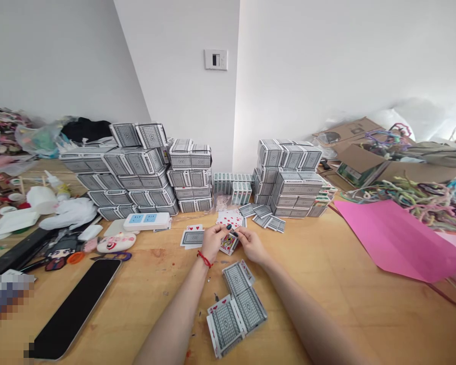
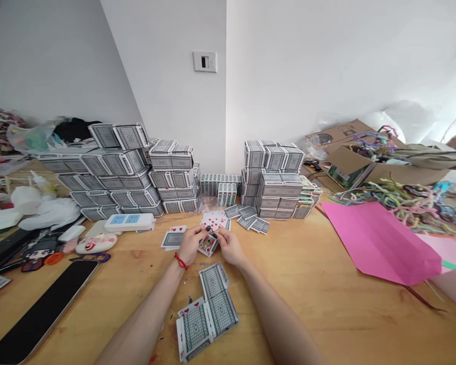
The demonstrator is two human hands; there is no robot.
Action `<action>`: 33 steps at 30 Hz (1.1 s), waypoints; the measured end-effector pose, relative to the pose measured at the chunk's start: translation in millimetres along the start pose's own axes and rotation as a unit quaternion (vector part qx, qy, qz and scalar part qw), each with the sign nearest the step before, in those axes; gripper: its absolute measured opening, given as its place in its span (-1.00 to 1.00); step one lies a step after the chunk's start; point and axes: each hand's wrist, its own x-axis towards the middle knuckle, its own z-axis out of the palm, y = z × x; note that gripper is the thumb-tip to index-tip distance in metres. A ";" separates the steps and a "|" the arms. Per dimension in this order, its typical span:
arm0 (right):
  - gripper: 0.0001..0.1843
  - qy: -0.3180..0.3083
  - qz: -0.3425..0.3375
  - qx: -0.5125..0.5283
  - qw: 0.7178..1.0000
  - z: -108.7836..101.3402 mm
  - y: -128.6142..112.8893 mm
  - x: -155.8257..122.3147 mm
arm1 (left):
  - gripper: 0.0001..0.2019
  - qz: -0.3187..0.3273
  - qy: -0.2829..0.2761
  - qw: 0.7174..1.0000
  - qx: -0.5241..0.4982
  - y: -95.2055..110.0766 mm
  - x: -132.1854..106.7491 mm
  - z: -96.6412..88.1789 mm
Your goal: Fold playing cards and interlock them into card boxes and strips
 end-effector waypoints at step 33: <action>-0.82 -0.077 0.013 0.090 0.993 1.3 -12.0 -2.1 | -0.77 0.051 0.053 0.994 0.085 -4.4 3.0 -2.1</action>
